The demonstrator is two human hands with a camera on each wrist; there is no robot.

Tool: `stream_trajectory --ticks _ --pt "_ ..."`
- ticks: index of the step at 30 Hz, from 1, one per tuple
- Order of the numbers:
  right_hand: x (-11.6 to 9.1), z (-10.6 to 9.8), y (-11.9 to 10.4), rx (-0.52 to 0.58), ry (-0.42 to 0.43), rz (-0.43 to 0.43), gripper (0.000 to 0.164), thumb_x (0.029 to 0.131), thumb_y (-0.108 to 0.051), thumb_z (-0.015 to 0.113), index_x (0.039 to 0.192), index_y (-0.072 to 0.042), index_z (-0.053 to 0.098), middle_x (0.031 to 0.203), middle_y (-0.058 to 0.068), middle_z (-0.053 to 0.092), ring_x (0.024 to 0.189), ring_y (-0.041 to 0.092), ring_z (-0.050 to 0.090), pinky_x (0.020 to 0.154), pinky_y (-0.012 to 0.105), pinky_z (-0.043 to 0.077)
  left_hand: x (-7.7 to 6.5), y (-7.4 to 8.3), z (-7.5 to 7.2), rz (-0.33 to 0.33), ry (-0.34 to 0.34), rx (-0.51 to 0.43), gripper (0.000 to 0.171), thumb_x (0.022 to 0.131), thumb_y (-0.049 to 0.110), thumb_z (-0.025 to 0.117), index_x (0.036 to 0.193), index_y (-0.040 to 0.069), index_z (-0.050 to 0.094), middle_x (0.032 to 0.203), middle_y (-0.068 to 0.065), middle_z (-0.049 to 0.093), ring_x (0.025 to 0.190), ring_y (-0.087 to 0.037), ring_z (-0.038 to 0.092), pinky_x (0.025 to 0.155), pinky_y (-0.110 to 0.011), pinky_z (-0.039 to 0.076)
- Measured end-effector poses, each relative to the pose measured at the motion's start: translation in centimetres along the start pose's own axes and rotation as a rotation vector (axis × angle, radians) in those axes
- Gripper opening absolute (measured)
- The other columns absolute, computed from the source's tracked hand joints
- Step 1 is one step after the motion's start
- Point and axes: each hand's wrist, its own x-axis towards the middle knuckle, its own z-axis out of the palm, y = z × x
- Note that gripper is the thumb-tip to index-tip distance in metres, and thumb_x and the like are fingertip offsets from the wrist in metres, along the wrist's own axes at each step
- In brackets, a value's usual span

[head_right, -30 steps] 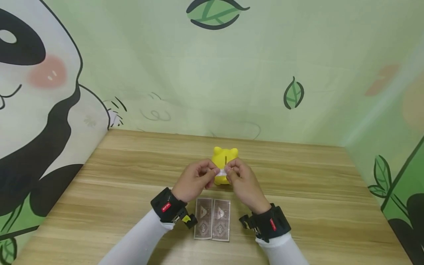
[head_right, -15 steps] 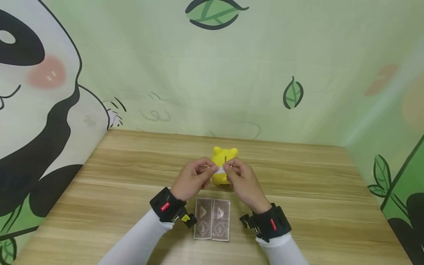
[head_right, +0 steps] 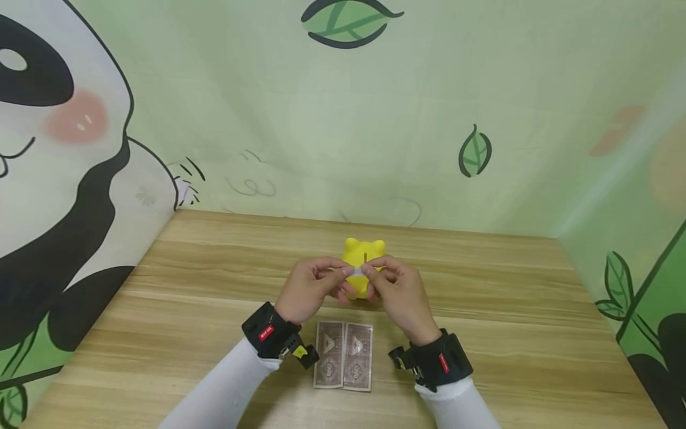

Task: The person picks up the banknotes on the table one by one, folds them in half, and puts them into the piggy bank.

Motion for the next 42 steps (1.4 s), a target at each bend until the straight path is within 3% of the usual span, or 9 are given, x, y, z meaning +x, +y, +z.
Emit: stream_trajectory --ticks 2,6,10,14,16,21,27,34,42 --pt "0.03 0.02 -0.01 0.015 0.000 0.003 0.024 0.103 -0.021 0.065 0.112 0.001 0.069 0.074 0.000 0.072 0.071 0.015 0.068 0.071 0.028 0.060 0.01 0.05 0.02 0.002 0.008 -0.005 0.021 0.102 0.017 0.067 0.114 0.002 0.075 0.093 -0.019 0.079 0.070 -0.023 0.076 0.079 -0.054 0.064" --pt "0.04 0.00 -0.06 0.031 0.013 0.000 0.024 0.102 -0.020 0.068 0.112 0.002 0.070 0.091 0.010 0.078 0.080 0.015 0.073 0.075 0.031 0.062 0.05 0.08 0.02 0.004 0.024 0.007 0.022 0.101 0.016 0.067 0.117 0.004 0.076 0.105 -0.017 0.079 0.080 -0.023 0.078 0.077 -0.039 0.065" --pt "0.02 -0.07 -0.13 0.034 0.031 -0.002 0.024 0.100 -0.019 0.071 0.112 0.001 0.072 0.098 0.008 0.079 0.086 0.015 0.074 0.075 0.031 0.063 0.13 -0.03 0.00 0.016 0.032 0.015 0.023 0.100 0.018 0.070 0.118 0.006 0.076 0.109 -0.015 0.079 0.085 -0.022 0.078 0.075 -0.037 0.065" --pt "-0.06 -0.13 -0.15 0.032 0.034 -0.006 0.020 0.098 -0.013 0.072 0.113 0.000 0.071 0.096 0.003 0.079 0.084 0.015 0.074 0.074 0.028 0.062 0.12 -0.05 -0.07 0.031 0.037 0.006 0.024 0.099 0.019 0.072 0.118 0.006 0.076 0.109 -0.015 0.079 0.088 -0.023 0.079 0.081 -0.053 0.063" --pt "-0.11 -0.16 -0.13 0.032 0.030 -0.017 0.024 0.097 -0.011 0.073 0.119 -0.002 0.069 0.092 -0.001 0.079 0.082 0.014 0.073 0.073 0.027 0.061 0.08 0.08 -0.16 0.039 0.037 0.006 0.027 0.099 0.016 0.071 0.124 0.007 0.073 0.108 -0.016 0.079 0.089 -0.026 0.078 0.081 -0.054 0.063" --pt "-0.21 -0.15 -0.22 0.040 0.028 -0.033 0.030 0.096 -0.009 0.073 0.124 -0.002 0.066 0.086 -0.008 0.076 0.078 0.012 0.071 0.072 0.026 0.060 -0.01 0.33 -0.33 0.040 0.022 0.008 0.036 0.098 0.012 0.071 0.134 0.006 0.067 0.105 -0.018 0.079 0.092 -0.035 0.077 0.074 -0.035 0.064" --pt "-0.16 -0.07 -0.51 0.054 0.077 -0.042 0.020 0.095 -0.002 0.072 0.114 0.003 0.067 0.085 -0.006 0.074 0.076 0.014 0.071 0.073 0.027 0.062 0.13 0.09 -0.30 0.025 0.021 0.013 0.025 0.099 0.016 0.070 0.121 0.004 0.072 0.106 -0.016 0.080 0.090 -0.026 0.078 0.080 -0.048 0.064" --pt "-0.25 -0.26 -0.58 0.047 0.046 -0.055 0.020 0.096 -0.004 0.072 0.115 0.001 0.068 0.087 -0.007 0.074 0.081 0.023 0.072 0.073 0.028 0.062 0.20 -0.07 -0.35 0.047 -0.005 0.014 0.019 0.104 0.018 0.064 0.111 0.002 0.073 0.105 -0.018 0.078 0.087 -0.021 0.077 0.086 -0.058 0.061" --pt "-0.09 -0.24 -0.32 0.077 0.013 -0.054 0.024 0.098 -0.011 0.071 0.117 0.002 0.064 0.083 -0.006 0.074 0.079 0.019 0.072 0.073 0.030 0.062 0.14 0.26 -0.27 0.044 -0.003 0.026 0.017 0.104 0.017 0.064 0.107 0.003 0.072 0.100 -0.017 0.078 0.087 -0.019 0.076 0.078 -0.040 0.064"
